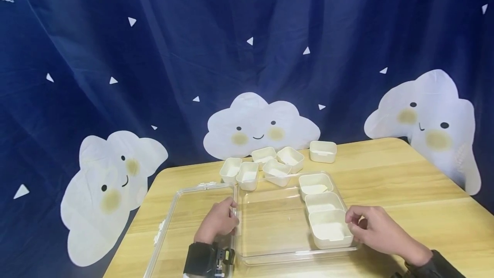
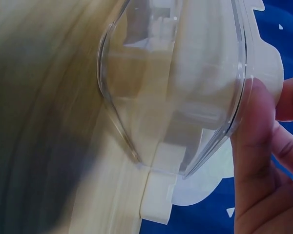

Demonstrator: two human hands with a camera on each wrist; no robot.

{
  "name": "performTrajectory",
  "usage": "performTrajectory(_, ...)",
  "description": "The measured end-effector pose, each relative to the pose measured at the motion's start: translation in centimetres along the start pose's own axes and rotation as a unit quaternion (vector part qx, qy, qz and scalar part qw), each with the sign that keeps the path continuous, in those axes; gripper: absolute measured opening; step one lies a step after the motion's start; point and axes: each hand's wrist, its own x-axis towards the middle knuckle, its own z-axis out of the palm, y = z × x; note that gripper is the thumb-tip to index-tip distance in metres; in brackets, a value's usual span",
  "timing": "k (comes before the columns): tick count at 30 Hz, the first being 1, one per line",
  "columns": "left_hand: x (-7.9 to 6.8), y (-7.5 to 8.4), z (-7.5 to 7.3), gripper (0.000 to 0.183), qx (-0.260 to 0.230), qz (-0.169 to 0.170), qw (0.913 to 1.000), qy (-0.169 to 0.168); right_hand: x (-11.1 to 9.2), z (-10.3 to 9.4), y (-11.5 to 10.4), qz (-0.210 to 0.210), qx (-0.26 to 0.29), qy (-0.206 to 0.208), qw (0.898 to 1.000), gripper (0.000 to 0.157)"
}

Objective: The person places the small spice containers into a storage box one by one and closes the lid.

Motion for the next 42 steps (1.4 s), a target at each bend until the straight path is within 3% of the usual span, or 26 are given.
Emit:
performTrajectory(26,0.2,0.1,-0.1,0.036,-0.007,0.001,1.0,0.002,1.6,-0.4,-1.2,-0.02,-0.111,-0.045,0.993,0.033)
performTrajectory(42,0.2,-0.1,0.0,0.037,-0.008,0.001,1.0,-0.002,2.4,-0.8,-2.0,0.013,-0.138,-0.105,0.985,0.03)
